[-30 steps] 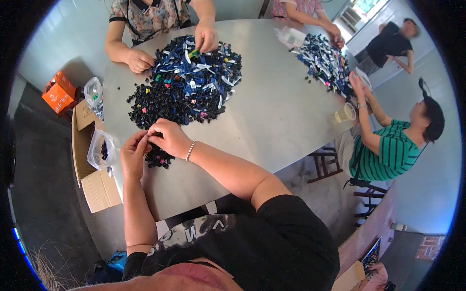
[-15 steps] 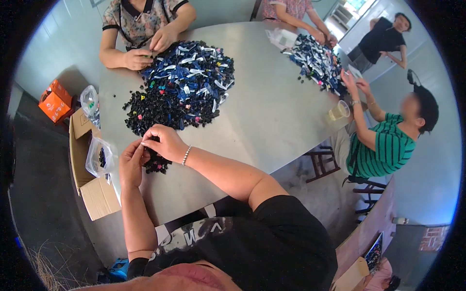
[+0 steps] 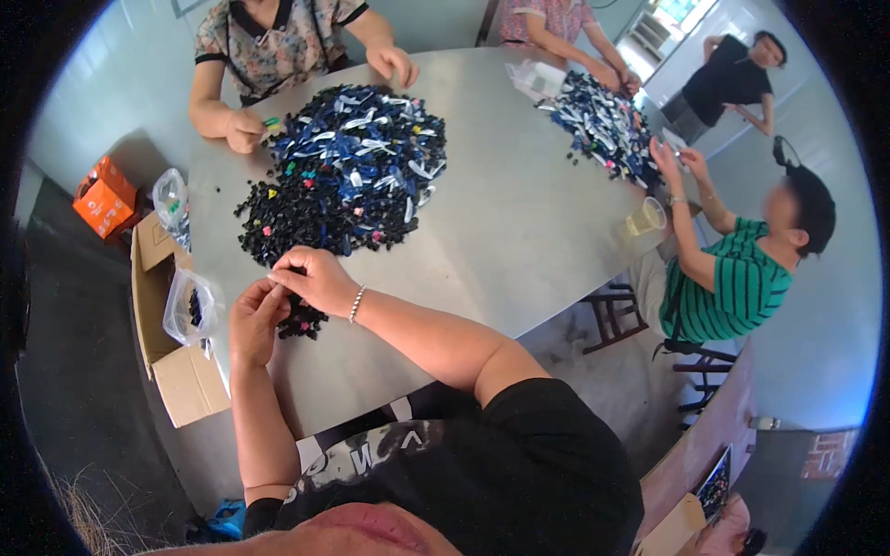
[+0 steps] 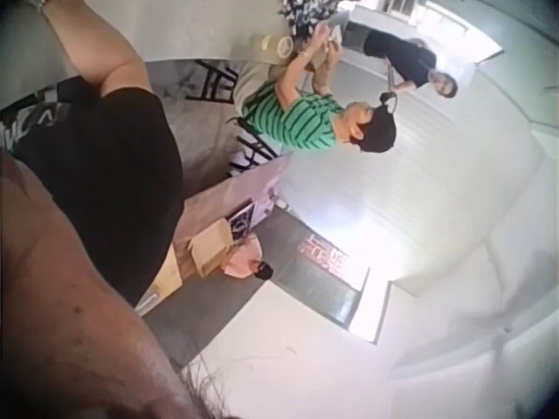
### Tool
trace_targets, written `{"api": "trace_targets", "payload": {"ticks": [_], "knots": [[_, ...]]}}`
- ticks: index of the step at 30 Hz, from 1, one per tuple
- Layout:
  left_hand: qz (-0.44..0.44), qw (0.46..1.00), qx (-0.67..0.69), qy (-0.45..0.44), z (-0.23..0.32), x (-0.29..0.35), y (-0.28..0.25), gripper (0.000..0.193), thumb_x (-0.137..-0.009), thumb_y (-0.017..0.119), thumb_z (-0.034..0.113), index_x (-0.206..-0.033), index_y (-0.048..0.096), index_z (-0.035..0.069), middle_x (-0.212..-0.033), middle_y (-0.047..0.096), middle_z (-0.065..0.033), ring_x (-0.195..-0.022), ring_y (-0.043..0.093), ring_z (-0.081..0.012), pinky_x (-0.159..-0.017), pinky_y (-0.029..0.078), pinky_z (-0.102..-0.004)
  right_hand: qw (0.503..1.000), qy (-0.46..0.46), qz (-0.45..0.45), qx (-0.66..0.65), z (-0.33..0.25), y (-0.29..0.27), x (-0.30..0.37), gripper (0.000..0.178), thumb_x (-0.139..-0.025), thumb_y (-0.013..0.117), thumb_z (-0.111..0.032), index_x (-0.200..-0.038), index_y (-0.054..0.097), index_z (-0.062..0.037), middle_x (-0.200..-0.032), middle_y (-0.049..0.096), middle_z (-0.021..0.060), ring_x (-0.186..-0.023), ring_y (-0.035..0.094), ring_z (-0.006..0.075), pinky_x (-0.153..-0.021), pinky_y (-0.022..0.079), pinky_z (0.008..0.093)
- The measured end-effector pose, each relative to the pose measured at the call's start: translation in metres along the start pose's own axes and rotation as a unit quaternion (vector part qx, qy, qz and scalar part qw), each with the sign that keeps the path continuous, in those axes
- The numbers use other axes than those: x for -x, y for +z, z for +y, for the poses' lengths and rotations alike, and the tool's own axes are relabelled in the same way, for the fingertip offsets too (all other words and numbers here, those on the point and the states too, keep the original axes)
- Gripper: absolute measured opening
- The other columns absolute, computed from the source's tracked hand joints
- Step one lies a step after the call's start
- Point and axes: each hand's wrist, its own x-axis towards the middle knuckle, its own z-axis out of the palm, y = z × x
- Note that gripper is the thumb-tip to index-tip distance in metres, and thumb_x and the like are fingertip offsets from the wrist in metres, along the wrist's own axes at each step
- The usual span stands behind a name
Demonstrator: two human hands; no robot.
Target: Assembling or sorting small plastic/electronic components at a communal workspace table.
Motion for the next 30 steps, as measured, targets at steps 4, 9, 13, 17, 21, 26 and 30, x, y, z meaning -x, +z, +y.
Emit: {"api": "trace_targets", "payload": {"ticks": [4, 9, 13, 17, 21, 26, 30], "knots": [[-0.015, 0.998, 0.058, -0.022, -0.001, 0.001, -0.007, 0.015, -0.092, 0.061, 0.016, -0.097, 0.064, 0.002, -0.081, 0.063, -0.0015, -0.067, 0.056, -0.0064, -0.062, 0.046, -0.0183, 0.998, 0.034, -0.018, -0.05, 0.0, 0.002, 0.0, 0.014, -0.09, 0.063, -0.016, -0.088, 0.064, -0.002, -0.075, 0.062, -0.0004, -0.058, 0.052, 0.0039, -0.047, 0.042, 0.0204], [-0.04, 0.991, 0.116, -0.05, 0.003, 0.001, -0.005, 0.016, -0.095, 0.056, 0.016, -0.097, 0.063, 0.002, -0.085, 0.064, -0.004, -0.067, 0.057, -0.0071, -0.058, 0.047, -0.0174, 0.988, 0.091, -0.04, -0.116, -0.003, 0.0, 0.001, 0.014, -0.091, 0.062, -0.017, -0.09, 0.065, -0.003, -0.076, 0.064, -0.0009, -0.062, 0.052, 0.002, -0.05, 0.041, 0.0185], [-0.055, 0.986, 0.145, -0.053, 0.0, 0.002, -0.009, 0.016, -0.095, 0.055, 0.015, -0.098, 0.062, 0.001, -0.085, 0.064, -0.0048, -0.066, 0.058, -0.0071, -0.055, 0.047, -0.0167, 0.985, 0.092, -0.048, -0.135, -0.01, 0.002, 0.002, 0.013, -0.09, 0.064, -0.016, -0.091, 0.065, -0.0032, -0.077, 0.065, -0.0003, -0.062, 0.054, 0.002, -0.051, 0.042, 0.018], [-0.053, 0.983, 0.168, -0.057, 0.001, 0.001, -0.009, 0.016, -0.095, 0.055, 0.014, -0.098, 0.062, 0.0, -0.084, 0.064, -0.0051, -0.063, 0.058, -0.0078, -0.054, 0.047, -0.0167, 0.985, 0.113, -0.044, -0.12, -0.018, 0.002, 0.003, 0.013, -0.09, 0.065, -0.016, -0.09, 0.065, -0.0027, -0.079, 0.066, 0.0004, -0.064, 0.054, 0.0024, -0.053, 0.043, 0.0182], [-0.032, 0.981, 0.185, -0.043, -0.002, 0.001, -0.01, 0.016, -0.094, 0.056, 0.014, -0.098, 0.062, 0.0, -0.082, 0.064, -0.0042, -0.062, 0.058, -0.0084, -0.054, 0.047, -0.0163, 0.984, 0.108, -0.065, -0.128, -0.027, 0.001, 0.003, 0.014, -0.087, 0.068, -0.015, -0.092, 0.066, -0.0018, -0.082, 0.067, 0.0021, -0.072, 0.058, 0.0048, -0.063, 0.046, 0.0196], [-0.048, 0.975, 0.216, -0.034, 0.001, -0.001, -0.014, 0.016, -0.094, 0.056, 0.014, -0.097, 0.063, 0.0, -0.081, 0.064, -0.0036, -0.063, 0.058, -0.0086, -0.056, 0.047, -0.0171, 0.991, 0.091, -0.091, -0.039, -0.026, -0.008, 0.0, 0.015, -0.084, 0.069, -0.011, -0.094, 0.067, -0.0008, -0.085, 0.067, 0.0031, -0.078, 0.06, 0.0067, -0.071, 0.048, 0.021], [-0.063, 0.973, 0.219, -0.032, 0.003, 0.0, -0.016, 0.015, -0.093, 0.056, 0.014, -0.096, 0.063, 0.001, -0.081, 0.064, -0.0027, -0.064, 0.057, -0.0086, -0.058, 0.047, -0.0188, 0.984, 0.12, -0.099, -0.083, -0.028, -0.008, 0.0, 0.014, -0.083, 0.069, -0.01, -0.094, 0.067, -0.0014, -0.084, 0.068, 0.0023, -0.075, 0.06, 0.007, -0.069, 0.049, 0.0212]]}}
